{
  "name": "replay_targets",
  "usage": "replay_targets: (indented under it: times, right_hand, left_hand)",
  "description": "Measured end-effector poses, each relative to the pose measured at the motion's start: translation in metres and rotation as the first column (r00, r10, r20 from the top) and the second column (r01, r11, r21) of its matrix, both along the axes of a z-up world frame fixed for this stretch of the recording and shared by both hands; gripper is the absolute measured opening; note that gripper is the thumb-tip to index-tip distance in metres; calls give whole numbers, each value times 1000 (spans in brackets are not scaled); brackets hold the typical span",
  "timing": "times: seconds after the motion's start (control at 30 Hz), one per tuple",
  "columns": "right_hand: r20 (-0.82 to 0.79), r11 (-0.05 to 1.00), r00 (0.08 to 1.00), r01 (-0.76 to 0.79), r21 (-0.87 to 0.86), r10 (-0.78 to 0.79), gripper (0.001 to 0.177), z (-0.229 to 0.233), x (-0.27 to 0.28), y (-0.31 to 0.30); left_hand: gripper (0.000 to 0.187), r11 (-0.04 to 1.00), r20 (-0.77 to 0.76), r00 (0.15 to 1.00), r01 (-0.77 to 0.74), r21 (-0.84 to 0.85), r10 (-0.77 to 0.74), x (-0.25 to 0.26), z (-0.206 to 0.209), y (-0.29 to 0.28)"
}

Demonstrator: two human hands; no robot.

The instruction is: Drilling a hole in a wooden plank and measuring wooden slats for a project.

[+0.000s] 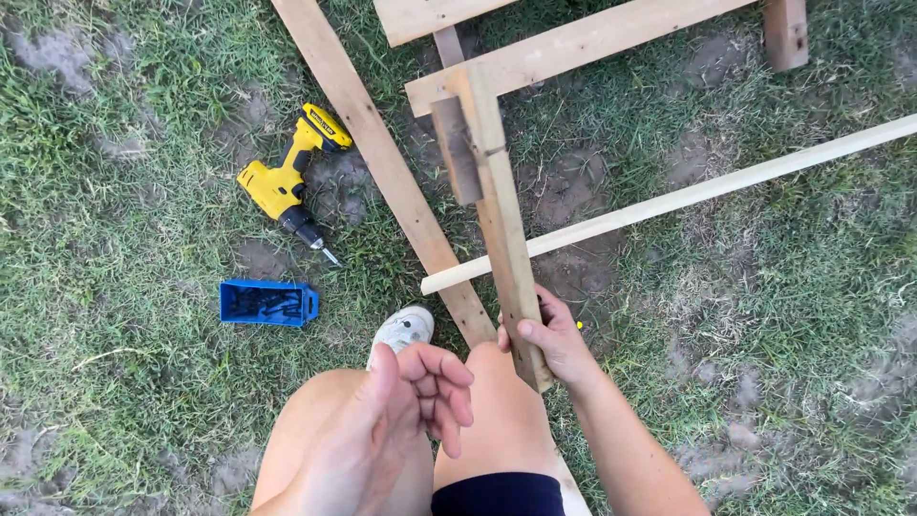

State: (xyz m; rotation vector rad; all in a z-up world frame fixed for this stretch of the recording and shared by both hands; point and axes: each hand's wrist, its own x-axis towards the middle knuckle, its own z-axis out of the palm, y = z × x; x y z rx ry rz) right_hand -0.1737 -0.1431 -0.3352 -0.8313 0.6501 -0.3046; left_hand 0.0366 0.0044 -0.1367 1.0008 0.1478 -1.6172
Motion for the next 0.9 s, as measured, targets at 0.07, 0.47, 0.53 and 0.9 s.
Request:
replay_targets:
  times: [0.07, 0.47, 0.53, 0.9]
  right_hand:
    - [-37, 997, 999, 33, 68, -30, 63, -8, -6, 10]
    - [-37, 975, 999, 45, 218, -38, 61, -23, -14, 39]
    - [-26, 985, 999, 39, 168, -35, 49, -39, -13, 40]
    - [-215, 988, 968, -106, 113, 128, 35, -60, -2, 37]
  left_hand:
    - [72, 996, 70, 997, 42, -74, -37, -1, -6, 9]
    - [41, 910, 781, 492, 343, 231, -384, 77, -111, -36]
    - [62, 930, 719, 596, 295, 219, -358, 72, -160, -52]
    - [57, 982, 281, 960, -59, 179, 6, 50, -272, -73]
